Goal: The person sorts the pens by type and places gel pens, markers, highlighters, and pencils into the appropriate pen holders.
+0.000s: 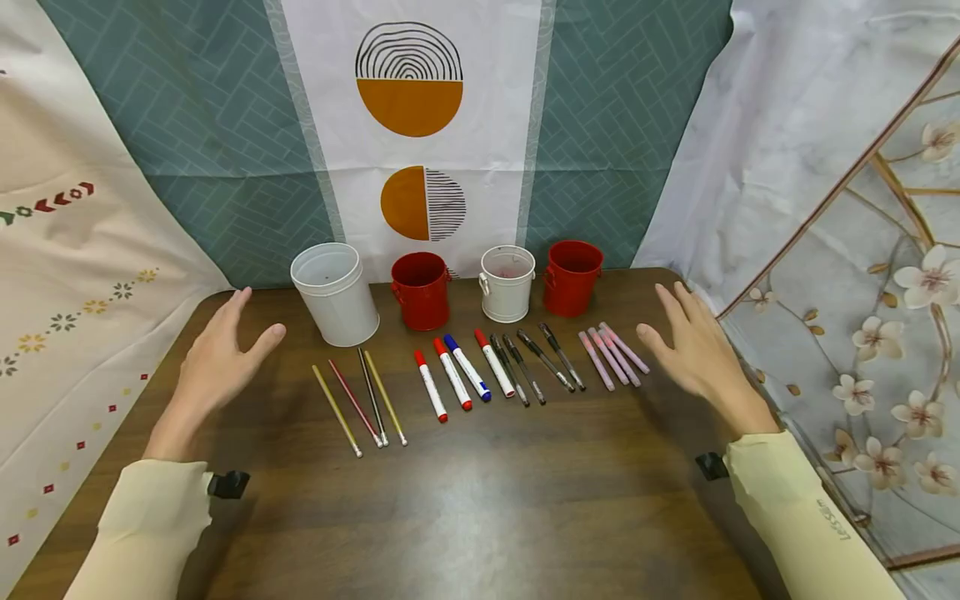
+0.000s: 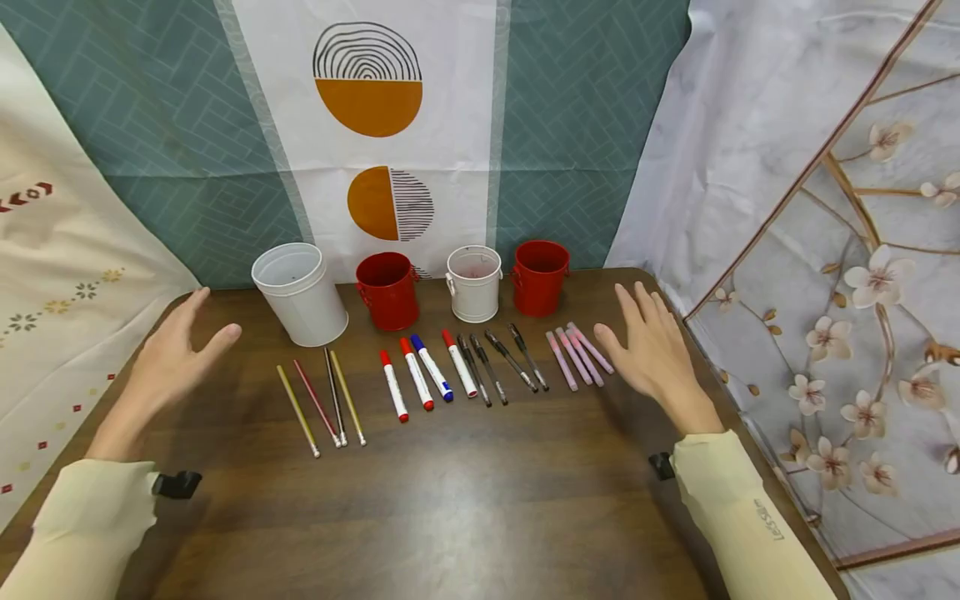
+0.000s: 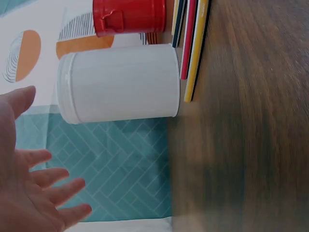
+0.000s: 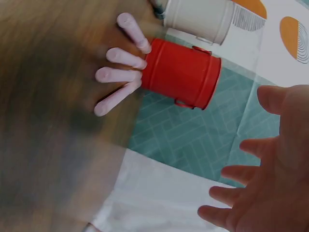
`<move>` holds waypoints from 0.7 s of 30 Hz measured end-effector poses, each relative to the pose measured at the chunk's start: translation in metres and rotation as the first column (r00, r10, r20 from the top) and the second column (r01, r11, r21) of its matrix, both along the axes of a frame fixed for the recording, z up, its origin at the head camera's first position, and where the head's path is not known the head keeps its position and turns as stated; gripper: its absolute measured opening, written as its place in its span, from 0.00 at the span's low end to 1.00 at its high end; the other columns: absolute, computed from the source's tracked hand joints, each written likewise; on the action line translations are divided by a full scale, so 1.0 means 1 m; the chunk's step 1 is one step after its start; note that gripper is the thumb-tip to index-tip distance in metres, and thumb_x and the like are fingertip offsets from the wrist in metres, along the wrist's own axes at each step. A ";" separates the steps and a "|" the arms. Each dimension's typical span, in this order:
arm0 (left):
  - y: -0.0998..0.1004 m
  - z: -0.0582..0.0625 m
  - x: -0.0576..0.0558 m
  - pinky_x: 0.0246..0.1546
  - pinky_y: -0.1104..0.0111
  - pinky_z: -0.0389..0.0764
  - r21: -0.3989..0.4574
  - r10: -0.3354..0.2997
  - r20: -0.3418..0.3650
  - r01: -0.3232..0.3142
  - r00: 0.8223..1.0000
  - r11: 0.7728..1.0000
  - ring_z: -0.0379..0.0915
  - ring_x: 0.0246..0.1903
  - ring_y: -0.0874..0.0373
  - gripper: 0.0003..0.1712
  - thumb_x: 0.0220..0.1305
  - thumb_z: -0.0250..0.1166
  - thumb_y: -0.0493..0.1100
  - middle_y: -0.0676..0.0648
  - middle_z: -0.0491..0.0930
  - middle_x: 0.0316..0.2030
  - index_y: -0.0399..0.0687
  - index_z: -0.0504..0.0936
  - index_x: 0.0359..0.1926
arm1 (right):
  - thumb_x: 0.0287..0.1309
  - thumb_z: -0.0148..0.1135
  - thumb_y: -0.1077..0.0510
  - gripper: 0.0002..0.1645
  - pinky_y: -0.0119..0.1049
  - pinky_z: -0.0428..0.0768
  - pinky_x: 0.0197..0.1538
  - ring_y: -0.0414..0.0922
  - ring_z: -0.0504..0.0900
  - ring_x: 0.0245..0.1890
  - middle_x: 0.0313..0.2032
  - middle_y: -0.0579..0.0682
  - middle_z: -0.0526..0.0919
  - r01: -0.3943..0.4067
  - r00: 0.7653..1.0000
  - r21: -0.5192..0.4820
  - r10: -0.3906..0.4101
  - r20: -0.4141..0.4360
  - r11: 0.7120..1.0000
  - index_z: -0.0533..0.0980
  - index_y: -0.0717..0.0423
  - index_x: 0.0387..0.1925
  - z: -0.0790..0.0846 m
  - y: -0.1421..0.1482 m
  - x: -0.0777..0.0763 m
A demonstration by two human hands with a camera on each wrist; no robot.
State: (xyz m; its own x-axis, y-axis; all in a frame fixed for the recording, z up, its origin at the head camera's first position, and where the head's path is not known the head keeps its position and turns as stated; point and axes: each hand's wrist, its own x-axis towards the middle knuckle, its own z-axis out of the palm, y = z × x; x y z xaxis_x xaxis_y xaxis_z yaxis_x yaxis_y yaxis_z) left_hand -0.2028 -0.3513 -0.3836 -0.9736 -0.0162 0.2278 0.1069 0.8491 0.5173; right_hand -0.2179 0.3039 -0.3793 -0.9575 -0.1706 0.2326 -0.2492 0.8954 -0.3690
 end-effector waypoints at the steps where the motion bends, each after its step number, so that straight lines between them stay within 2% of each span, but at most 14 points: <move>1: 0.000 0.000 -0.002 0.63 0.23 0.58 0.032 0.002 -0.005 -0.001 1.000 0.999 0.52 0.76 0.23 0.50 0.78 0.57 0.65 0.32 0.51 0.82 0.50 0.45 0.87 | 0.80 0.49 0.35 0.48 0.77 0.51 0.73 0.73 0.45 0.81 0.83 0.69 0.46 -0.004 1.000 -0.023 0.004 0.002 1.000 0.49 0.53 0.86 0.002 -0.001 0.000; 5: 0.002 0.000 -0.011 0.67 0.28 0.60 0.158 -0.006 -0.007 0.007 1.000 0.987 0.55 0.76 0.27 0.51 0.77 0.60 0.63 0.31 0.56 0.80 0.48 0.47 0.86 | 0.79 0.53 0.38 0.45 0.79 0.56 0.71 0.73 0.50 0.79 0.83 0.67 0.49 -0.023 1.000 -0.113 0.024 0.007 0.993 0.54 0.53 0.84 0.008 -0.010 0.000; 12: 0.008 -0.001 -0.028 0.75 0.37 0.59 0.335 -0.034 0.012 0.028 0.999 0.942 0.53 0.79 0.35 0.54 0.75 0.65 0.61 0.38 0.51 0.83 0.49 0.44 0.86 | 0.76 0.61 0.48 0.36 0.69 0.63 0.72 0.65 0.63 0.76 0.77 0.63 0.65 -0.086 0.995 -0.201 0.074 -0.068 0.976 0.66 0.55 0.78 0.015 -0.030 -0.003; 17: 0.013 -0.002 -0.043 0.78 0.40 0.54 0.406 -0.058 0.023 0.043 0.998 0.913 0.50 0.81 0.37 0.57 0.74 0.67 0.58 0.40 0.47 0.85 0.50 0.39 0.87 | 0.75 0.62 0.52 0.32 0.65 0.70 0.67 0.62 0.71 0.70 0.72 0.60 0.72 -0.136 0.988 -0.264 0.109 -0.112 0.955 0.71 0.55 0.75 0.021 -0.049 -0.007; 21: 0.017 -0.002 -0.054 0.79 0.41 0.53 0.454 -0.075 0.028 0.055 0.997 0.889 0.49 0.81 0.36 0.57 0.74 0.67 0.55 0.38 0.46 0.84 0.49 0.38 0.87 | 0.76 0.61 0.53 0.30 0.63 0.76 0.65 0.63 0.75 0.66 0.70 0.61 0.74 -0.169 0.985 -0.309 0.146 -0.097 0.936 0.71 0.56 0.75 0.024 -0.064 -0.011</move>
